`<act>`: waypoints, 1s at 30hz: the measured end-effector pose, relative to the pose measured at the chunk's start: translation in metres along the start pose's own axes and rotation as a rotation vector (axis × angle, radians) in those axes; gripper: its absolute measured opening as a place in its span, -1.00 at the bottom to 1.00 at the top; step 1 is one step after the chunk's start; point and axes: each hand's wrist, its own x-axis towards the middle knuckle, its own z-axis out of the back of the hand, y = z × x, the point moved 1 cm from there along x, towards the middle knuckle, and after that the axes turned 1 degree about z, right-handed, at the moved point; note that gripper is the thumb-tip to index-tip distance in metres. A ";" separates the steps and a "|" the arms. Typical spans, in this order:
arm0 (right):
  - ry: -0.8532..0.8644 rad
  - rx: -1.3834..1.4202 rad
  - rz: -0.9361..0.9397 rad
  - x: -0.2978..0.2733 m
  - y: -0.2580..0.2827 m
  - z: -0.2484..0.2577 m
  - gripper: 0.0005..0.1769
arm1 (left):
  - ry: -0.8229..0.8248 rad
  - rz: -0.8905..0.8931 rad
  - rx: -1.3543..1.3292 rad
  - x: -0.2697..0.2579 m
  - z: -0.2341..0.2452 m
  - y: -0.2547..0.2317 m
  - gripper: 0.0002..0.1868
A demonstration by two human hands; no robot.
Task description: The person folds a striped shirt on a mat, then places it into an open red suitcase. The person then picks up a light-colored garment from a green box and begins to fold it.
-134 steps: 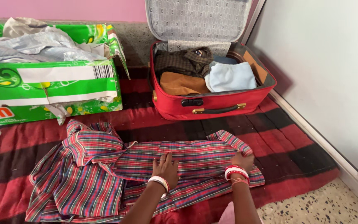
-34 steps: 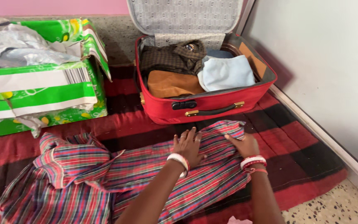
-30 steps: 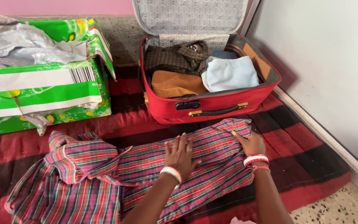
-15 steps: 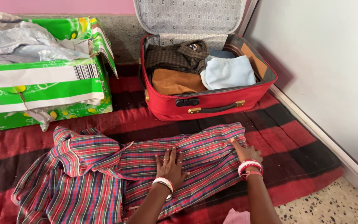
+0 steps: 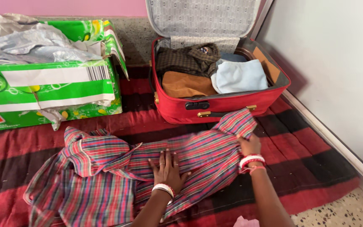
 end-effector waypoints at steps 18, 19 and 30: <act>0.365 -0.997 -0.057 -0.127 0.078 -0.040 -0.30 | 0.169 -0.056 0.091 -0.007 -0.015 0.037 -0.31; 0.441 -0.969 -0.045 -0.136 0.080 -0.043 -0.37 | 0.157 -0.076 0.094 -0.008 -0.013 0.041 -0.32; 0.652 -0.494 0.217 -0.205 0.133 -0.132 -0.41 | -0.031 -0.183 0.122 -0.057 0.049 0.102 -0.55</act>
